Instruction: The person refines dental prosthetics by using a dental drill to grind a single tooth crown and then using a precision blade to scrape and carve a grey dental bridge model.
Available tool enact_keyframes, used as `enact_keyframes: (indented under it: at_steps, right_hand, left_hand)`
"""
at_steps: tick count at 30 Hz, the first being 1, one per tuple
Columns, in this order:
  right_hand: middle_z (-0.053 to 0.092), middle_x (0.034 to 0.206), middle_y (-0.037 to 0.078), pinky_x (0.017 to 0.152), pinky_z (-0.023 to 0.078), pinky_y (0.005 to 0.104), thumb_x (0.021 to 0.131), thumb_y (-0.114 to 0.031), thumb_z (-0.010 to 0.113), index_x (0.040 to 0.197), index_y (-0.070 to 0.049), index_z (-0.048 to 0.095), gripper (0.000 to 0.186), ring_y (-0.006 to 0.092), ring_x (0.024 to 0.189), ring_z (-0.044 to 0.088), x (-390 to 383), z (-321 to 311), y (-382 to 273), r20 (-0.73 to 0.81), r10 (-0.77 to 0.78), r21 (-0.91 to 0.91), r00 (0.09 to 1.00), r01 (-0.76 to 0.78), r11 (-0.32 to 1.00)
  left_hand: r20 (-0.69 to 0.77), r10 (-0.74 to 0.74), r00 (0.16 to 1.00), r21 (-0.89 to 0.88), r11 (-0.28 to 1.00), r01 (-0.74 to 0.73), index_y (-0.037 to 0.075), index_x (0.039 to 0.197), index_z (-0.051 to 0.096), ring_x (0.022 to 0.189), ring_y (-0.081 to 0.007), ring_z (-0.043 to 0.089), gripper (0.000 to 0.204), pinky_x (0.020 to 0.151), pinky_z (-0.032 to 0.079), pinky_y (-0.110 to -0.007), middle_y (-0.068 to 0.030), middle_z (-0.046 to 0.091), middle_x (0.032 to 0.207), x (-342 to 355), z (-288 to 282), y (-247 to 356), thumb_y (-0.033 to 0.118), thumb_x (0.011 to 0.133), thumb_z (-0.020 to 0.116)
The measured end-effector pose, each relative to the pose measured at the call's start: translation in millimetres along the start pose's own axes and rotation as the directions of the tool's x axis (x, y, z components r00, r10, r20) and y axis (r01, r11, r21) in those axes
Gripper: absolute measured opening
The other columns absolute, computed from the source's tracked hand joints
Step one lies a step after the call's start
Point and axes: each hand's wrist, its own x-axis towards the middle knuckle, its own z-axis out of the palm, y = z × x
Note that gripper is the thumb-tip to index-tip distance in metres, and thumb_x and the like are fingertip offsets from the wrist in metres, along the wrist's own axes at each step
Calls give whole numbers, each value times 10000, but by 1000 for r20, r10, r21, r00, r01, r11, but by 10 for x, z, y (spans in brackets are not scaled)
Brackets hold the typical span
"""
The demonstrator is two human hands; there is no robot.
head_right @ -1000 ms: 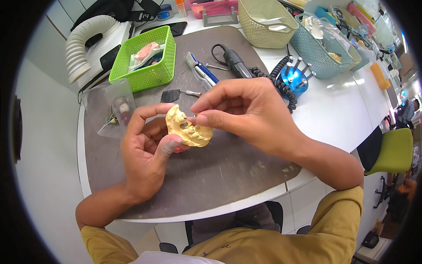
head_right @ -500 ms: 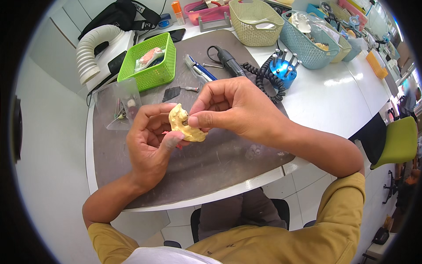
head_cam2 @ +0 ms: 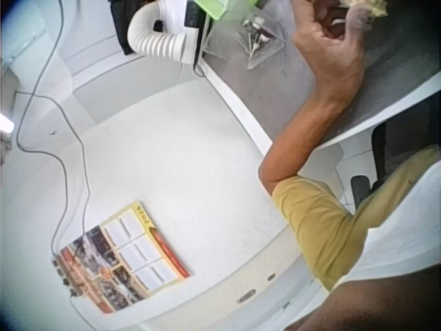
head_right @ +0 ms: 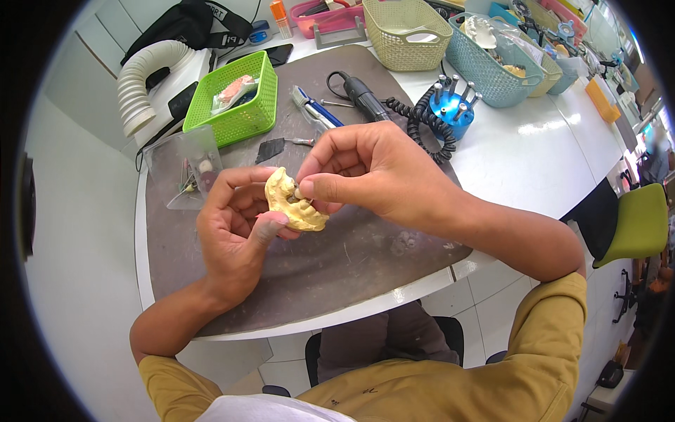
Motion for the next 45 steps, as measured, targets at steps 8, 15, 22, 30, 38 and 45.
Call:
enact_keyframes:
  at_steps: [8,15,22,30,38,45]
  right_hand:
    - [660,820,38,638,471,189,893,-176,660,929,19,646,198,49,714,594,5,-7,-10,-21,16,-102,1000,-18,995]
    - [644,725,9,577,416,178,874,-232,682,857,8,689,240,27,660,556,2,-18,-25,-58,53,-235,997,-65,970]
    - [652,710,14,569,417,177,850,-231,704,870,3,712,235,29,650,558,-5,-3,-20,-63,53,-243,997,-67,968]
    - [663,758,26,604,467,175,863,-184,703,882,18,694,202,37,662,580,-21,-6,-14,-45,79,-209,996,-87,974]
    - [659,753,-5,554,416,188,823,-222,735,895,-22,711,214,30,662,558,-32,-13,88,-19,-242,-461,970,206,863]
    - [664,901,28,596,470,248,780,-246,768,1008,-67,694,300,108,762,605,-49,51,48,9,-447,-587,894,367,722]
  left_hand:
    - [-2,11,1000,-2,1000,-11,-25,1192,477,859,-163,667,395,710,555,-250,-141,665,969,-5,-1,-8,75,867,678]
    - [3,4,1000,-9,1000,-4,-28,1192,480,844,-161,668,397,691,555,-243,-147,666,961,-3,-7,-2,79,867,680]
    - [11,7,1000,-15,1000,-7,-30,1185,483,820,-154,669,400,684,554,-238,-148,670,942,-3,-10,1,85,861,689]
    - [12,12,1000,-20,1000,-12,-24,1166,489,816,-151,669,396,688,552,-236,-144,669,936,-9,1,-1,82,849,703]
    - [13,51,999,62,997,-51,-17,1176,479,865,-157,667,475,731,554,-252,-135,659,960,-28,-5,-14,54,795,753]
    - [-36,88,996,-1,996,-88,17,1166,418,981,-176,636,499,816,557,-277,-122,575,1076,-43,4,4,60,797,752]
